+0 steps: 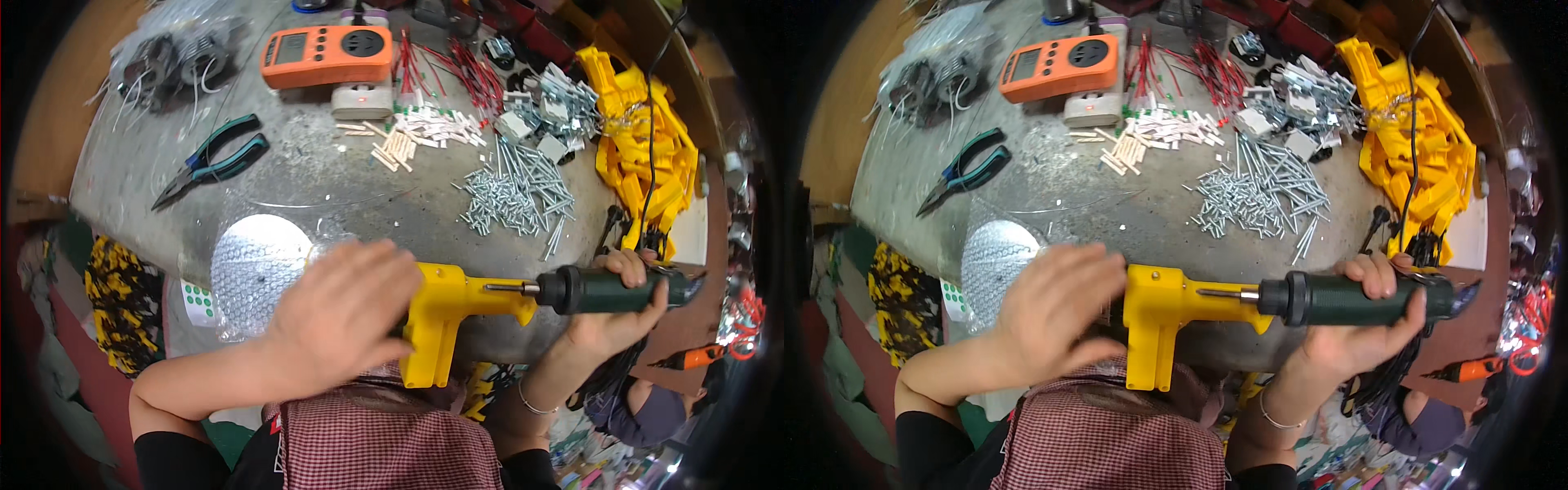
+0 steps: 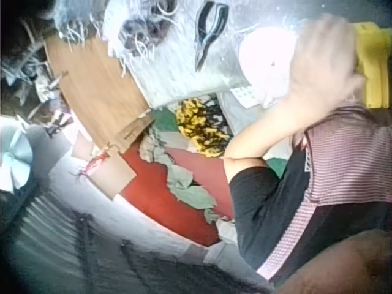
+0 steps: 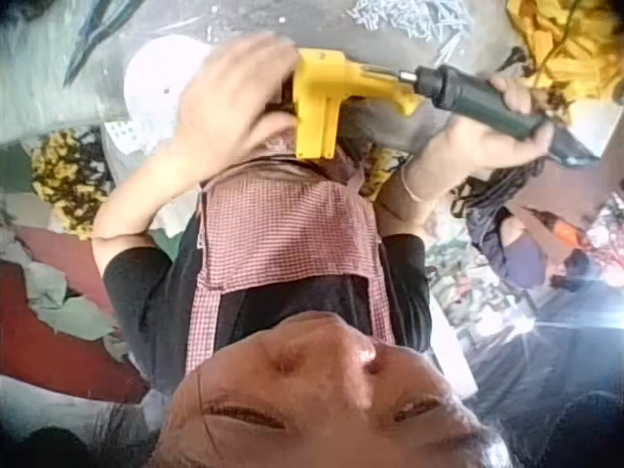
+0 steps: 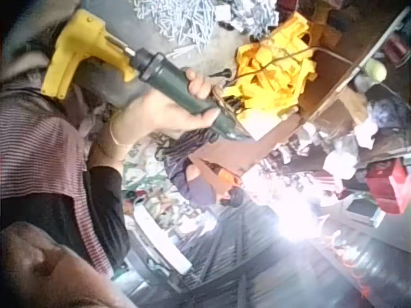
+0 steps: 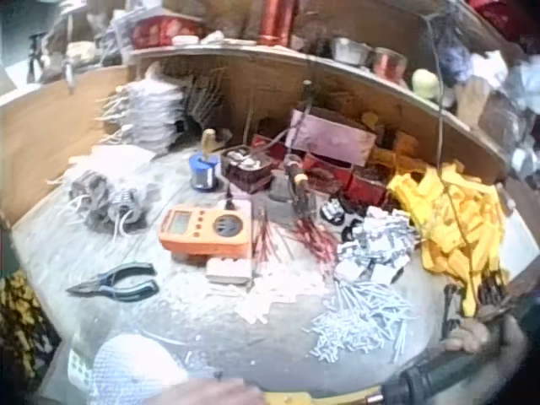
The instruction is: The person solders wires onto components using a soldering iron, fits the parts and wiring into a yellow handle casing, and closes the shell. Then, they drive screws into the handle casing using an electric screwdriver to assemble the handheld tool.
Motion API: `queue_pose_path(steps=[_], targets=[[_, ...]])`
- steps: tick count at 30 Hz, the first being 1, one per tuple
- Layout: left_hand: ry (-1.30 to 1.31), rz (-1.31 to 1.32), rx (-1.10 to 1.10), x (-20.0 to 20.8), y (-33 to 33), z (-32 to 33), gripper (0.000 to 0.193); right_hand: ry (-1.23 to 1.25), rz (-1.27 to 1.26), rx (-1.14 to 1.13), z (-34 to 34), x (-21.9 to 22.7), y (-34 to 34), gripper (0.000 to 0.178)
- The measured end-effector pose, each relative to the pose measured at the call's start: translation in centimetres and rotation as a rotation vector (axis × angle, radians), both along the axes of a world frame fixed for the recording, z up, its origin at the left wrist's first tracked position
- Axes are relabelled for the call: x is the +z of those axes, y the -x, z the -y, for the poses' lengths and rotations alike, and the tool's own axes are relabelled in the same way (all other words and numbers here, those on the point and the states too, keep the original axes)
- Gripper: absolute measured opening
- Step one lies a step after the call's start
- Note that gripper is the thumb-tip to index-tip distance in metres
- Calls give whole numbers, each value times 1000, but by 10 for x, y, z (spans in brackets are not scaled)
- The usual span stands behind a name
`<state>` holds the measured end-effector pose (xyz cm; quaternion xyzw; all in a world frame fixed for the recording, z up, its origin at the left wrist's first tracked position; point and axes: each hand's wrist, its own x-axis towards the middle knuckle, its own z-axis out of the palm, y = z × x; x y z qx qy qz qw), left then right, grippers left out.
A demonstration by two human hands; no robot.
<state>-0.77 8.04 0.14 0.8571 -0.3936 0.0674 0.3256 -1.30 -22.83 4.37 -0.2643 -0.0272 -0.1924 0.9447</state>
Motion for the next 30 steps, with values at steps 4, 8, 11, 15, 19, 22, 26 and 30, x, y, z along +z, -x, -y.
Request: queue_pose_path(steps=[4,8,11,15,19,22,26,30], targets=[[-92,-163,-40,8,-25,0,73,-124,-30,-77,7,-34,5,33],[-115,-229,-70,8,-31,2,75,-135,-44,-102,-2,-42,3,31],[-127,-270,-71,6,-31,2,74,-97,-102,-158,-9,-39,1,30],[-111,-346,-48,4,-32,-1,72,-135,-89,-133,-13,-37,0,29],[-41,-265,-66,-4,-32,-2,71,-134,-119,-183,-14,-39,-2,29],[35,-221,-127,-4,-38,2,70,-160,-61,-93,-6,-49,-3,27],[51,-230,-128,-7,-38,1,63,-166,-137,-119,-8,-59,-8,26],[55,-261,-144,-5,-40,2,61,-184,-136,-111,-11,-45,-8,27]])
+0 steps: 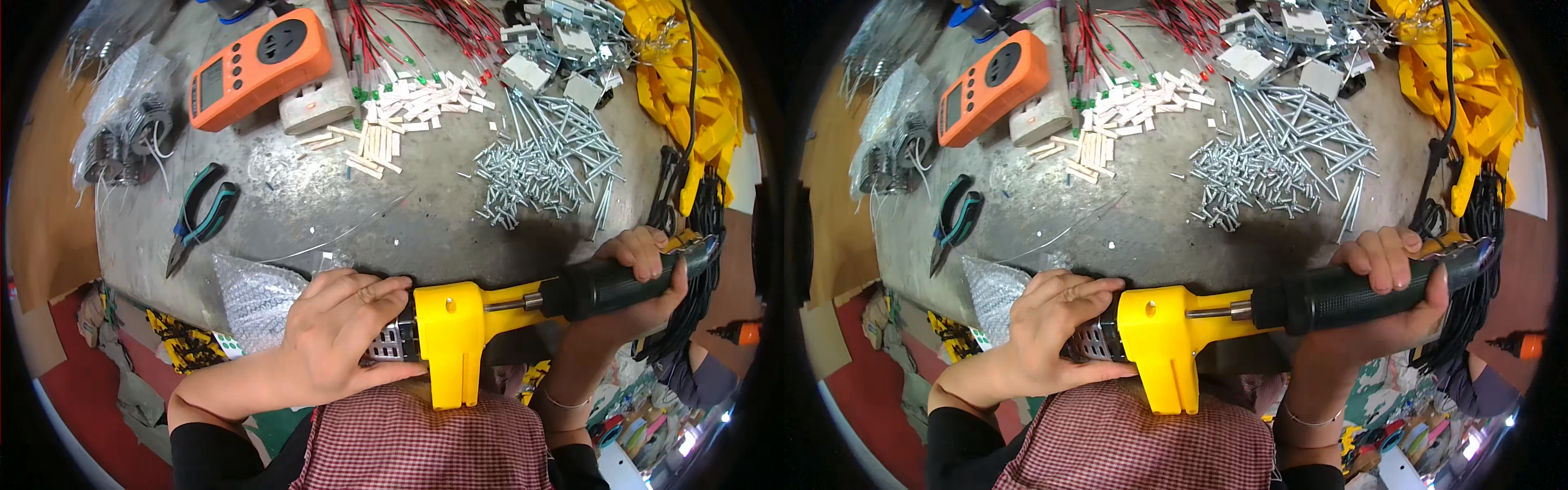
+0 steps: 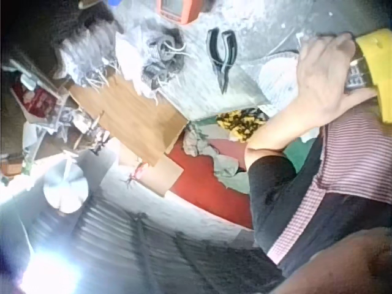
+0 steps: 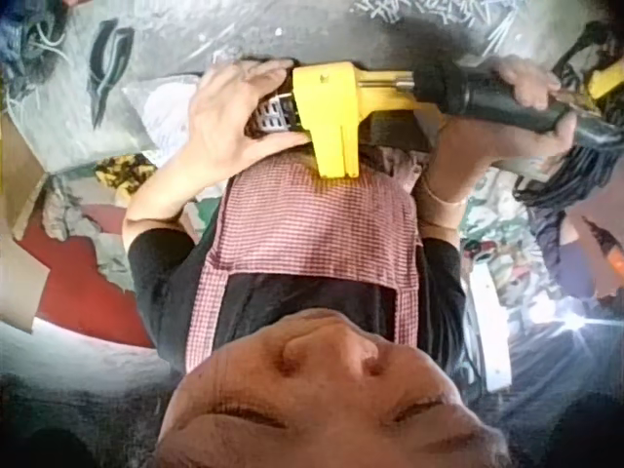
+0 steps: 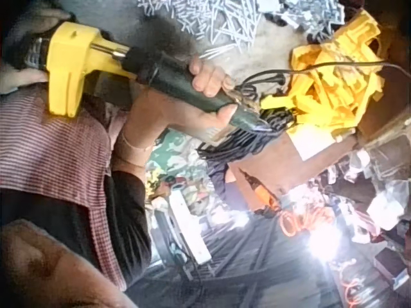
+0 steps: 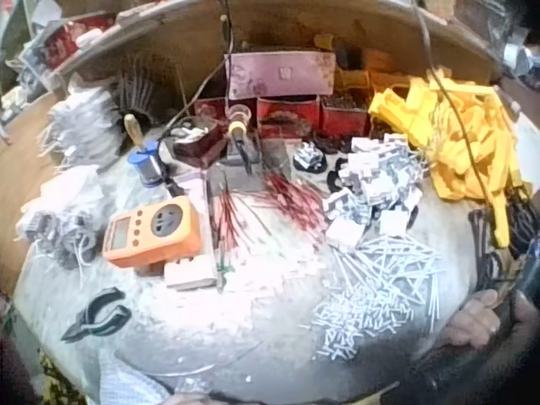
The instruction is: The person solders wires onto components using a soldering iron, fits the parts and wiring into a yellow handle casing, and closes the shell. Then, they drive screws into the handle casing using an electric screwdriver to assemble the handheld tool.
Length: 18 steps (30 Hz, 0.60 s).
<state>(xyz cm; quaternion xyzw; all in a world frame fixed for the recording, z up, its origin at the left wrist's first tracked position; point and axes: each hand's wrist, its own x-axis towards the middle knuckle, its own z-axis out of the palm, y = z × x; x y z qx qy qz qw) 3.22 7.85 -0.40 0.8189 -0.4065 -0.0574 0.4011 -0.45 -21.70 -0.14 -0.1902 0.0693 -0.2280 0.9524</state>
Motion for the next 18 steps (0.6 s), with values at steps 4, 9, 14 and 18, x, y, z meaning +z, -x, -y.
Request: queue_pose_path(steps=[4,9,14,18], targets=[[-25,-8,1,5,-1,2,60,13,21,30,0,5,2,28],[-37,-19,13,5,-2,2,61,27,31,-1,-9,11,2,29],[-63,-14,6,3,-2,1,69,128,-40,-45,-10,19,4,31],[-68,33,30,2,1,1,68,71,72,-60,-2,17,35,32]])
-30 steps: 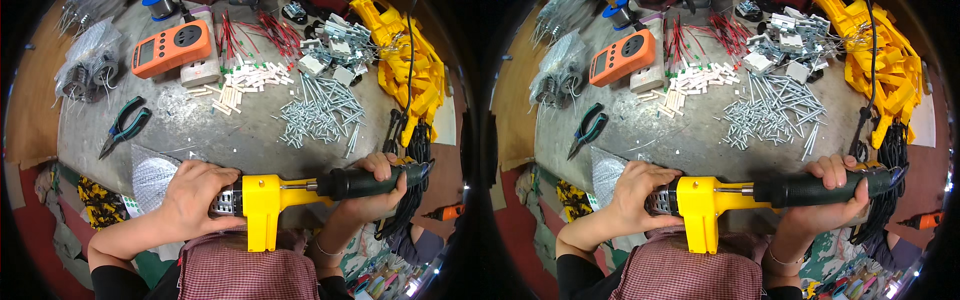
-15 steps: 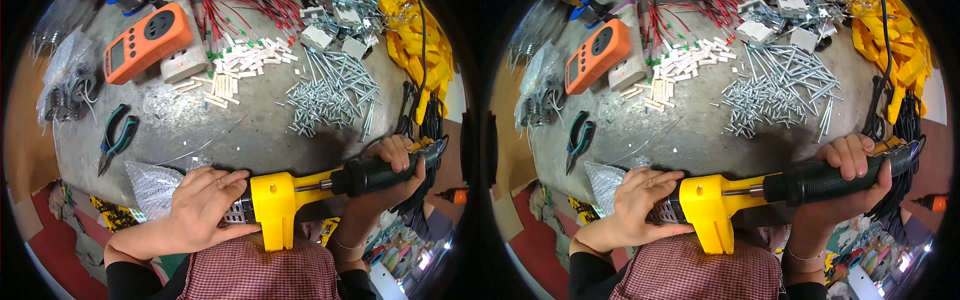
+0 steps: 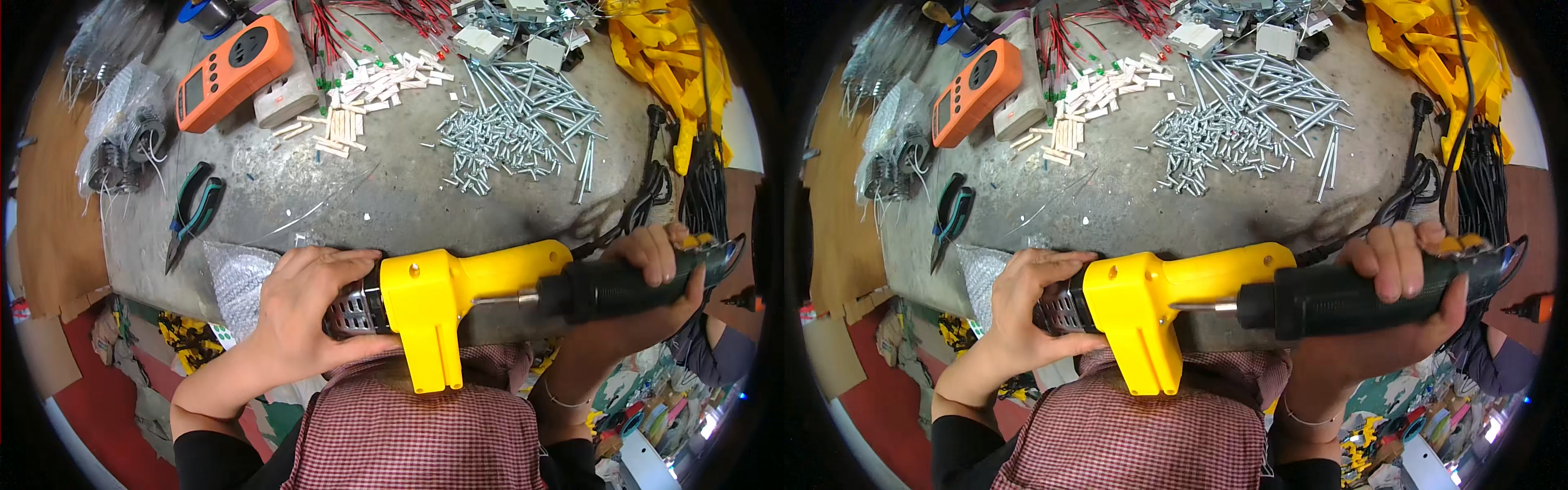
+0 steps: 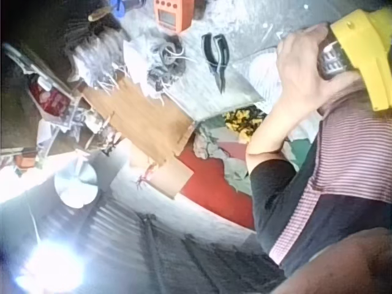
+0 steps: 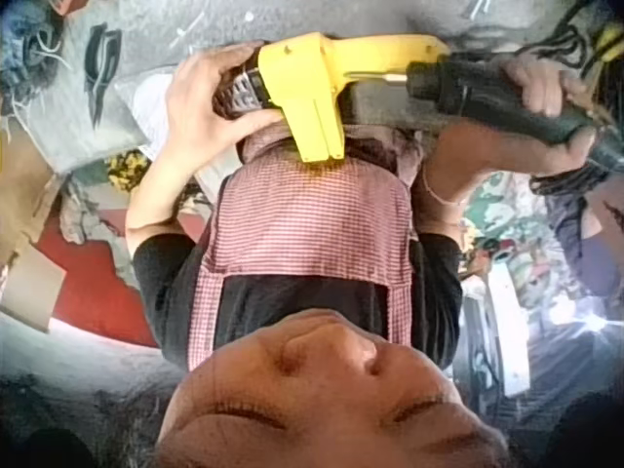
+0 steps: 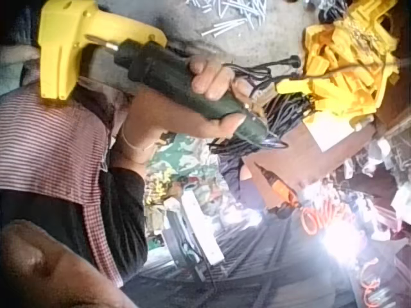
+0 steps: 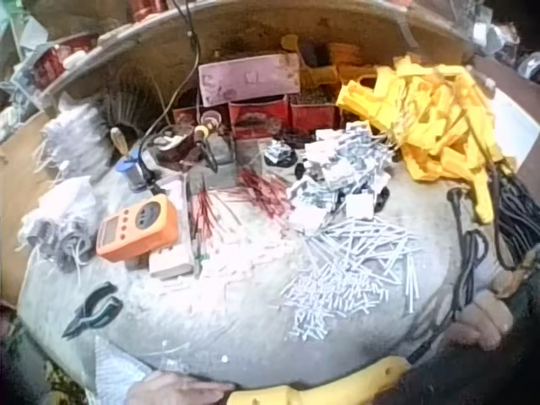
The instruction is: The person solders wires onto components using a soldering iron, fits the parts and wiring into a yellow handle casing, and closes the shell. Then, they drive screws into the handle casing using an electric screwdriver to assemble the handheld tool.
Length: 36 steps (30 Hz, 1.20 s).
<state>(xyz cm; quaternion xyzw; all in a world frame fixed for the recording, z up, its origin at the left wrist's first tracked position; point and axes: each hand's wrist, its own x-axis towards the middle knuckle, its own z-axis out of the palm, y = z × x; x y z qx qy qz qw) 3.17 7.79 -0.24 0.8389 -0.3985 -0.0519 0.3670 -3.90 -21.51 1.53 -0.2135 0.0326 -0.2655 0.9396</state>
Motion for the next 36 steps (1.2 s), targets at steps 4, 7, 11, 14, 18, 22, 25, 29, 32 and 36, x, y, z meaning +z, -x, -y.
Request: queue_pose_path(steps=[4,7,11,14,18,22,25,29,32,36], targets=[[-9,13,0,-1,2,-1,69,-52,-38,-4,0,-11,13,31],[-16,27,-2,-3,3,-2,69,-61,-39,-22,-6,-14,12,30],[-245,43,-43,9,3,4,75,-105,-22,-14,-7,-16,11,29],[-175,94,-64,3,6,2,80,-136,37,24,-7,-23,9,27],[-96,112,-93,-3,6,3,81,-169,117,52,-4,-32,8,26],[-73,109,-96,-2,3,4,80,-132,131,85,3,-37,1,26],[-67,117,-102,-3,2,4,79,-127,134,89,-1,-36,1,25],[-71,101,-97,-1,4,6,79,-150,150,85,-2,-32,4,24],[-54,83,-103,-2,5,4,79,-152,147,81,-7,-31,5,24],[-55,70,-80,-1,5,4,79,-158,134,91,-11,-27,2,25]])
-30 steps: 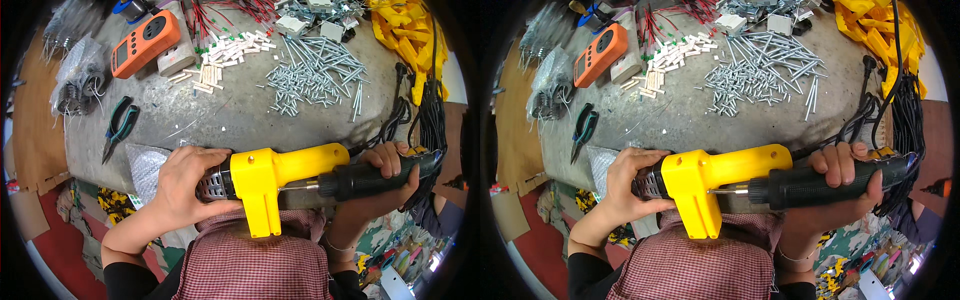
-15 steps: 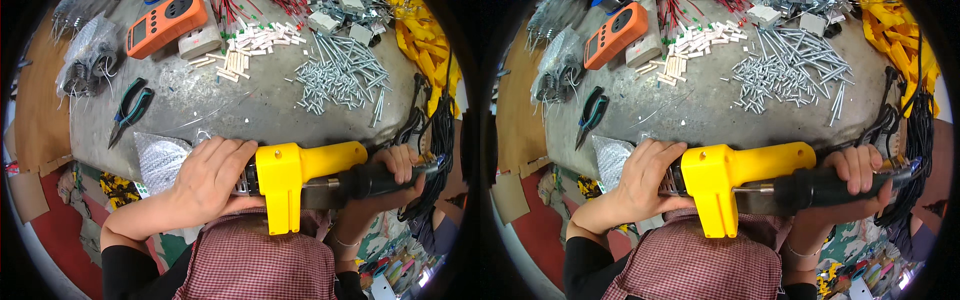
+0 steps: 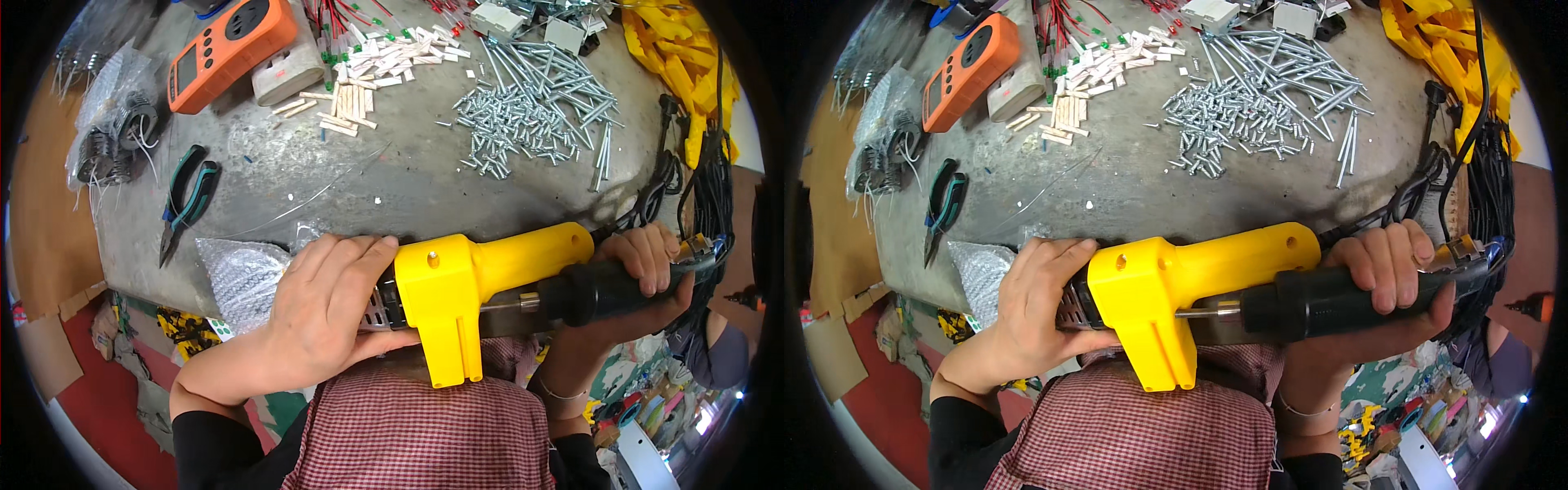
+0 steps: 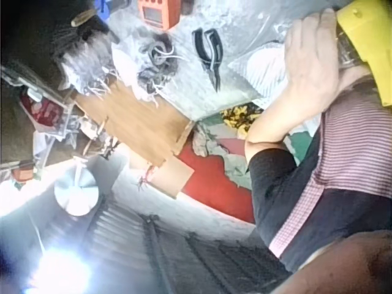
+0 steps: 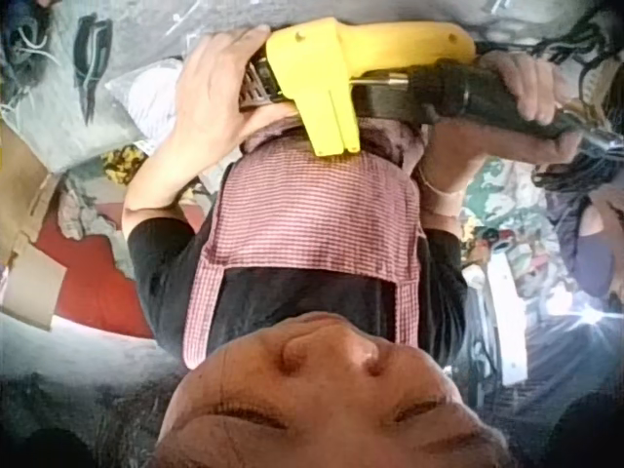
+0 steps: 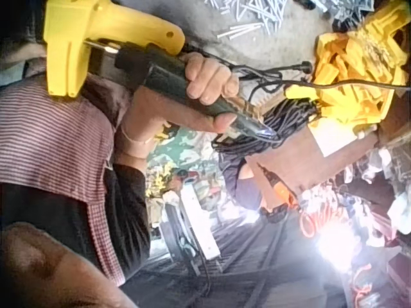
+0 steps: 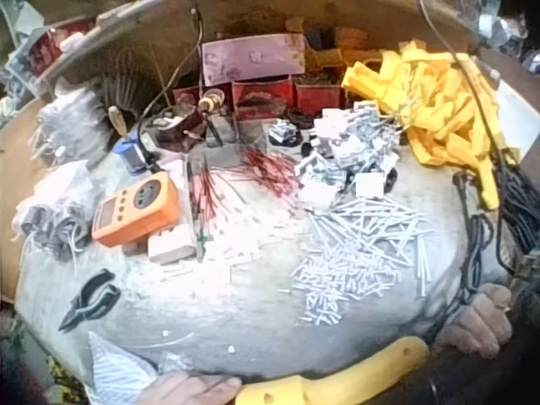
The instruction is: The person solders wires onto components using a soldering iron, fits the parts and wiring into a yellow handle casing, and closes the shell. Then, they drive screws into the handle casing using an electric screwdriver to assemble the handheld tool.
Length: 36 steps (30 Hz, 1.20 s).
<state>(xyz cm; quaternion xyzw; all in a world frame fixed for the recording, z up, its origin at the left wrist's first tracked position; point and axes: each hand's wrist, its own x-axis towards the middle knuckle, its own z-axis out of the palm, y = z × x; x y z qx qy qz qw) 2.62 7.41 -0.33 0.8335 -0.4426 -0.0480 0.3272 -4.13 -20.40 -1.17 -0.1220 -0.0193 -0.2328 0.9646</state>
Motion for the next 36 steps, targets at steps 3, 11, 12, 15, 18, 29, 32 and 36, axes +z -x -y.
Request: queue_pose_path(steps=[3,11,12,15,18,29,32,36], targets=[[13,-2,1,-2,-1,0,79,-3,-18,-28,-2,2,2,26],[36,-2,7,-3,-1,0,76,50,-57,-26,1,6,5,26],[29,-2,0,-3,-2,0,77,52,-63,-25,2,7,5,27],[32,8,0,-2,-3,-1,78,49,-51,-34,-4,10,1,28],[38,8,10,-2,-2,-4,78,198,-162,-5,-1,24,-3,30],[84,-72,55,0,-1,-5,75,281,-197,-52,0,30,-37,32],[59,-74,28,0,-3,-6,72,147,-220,-26,5,21,-38,31],[72,-80,40,0,-2,-5,71,113,-197,-22,0,25,-42,31]])
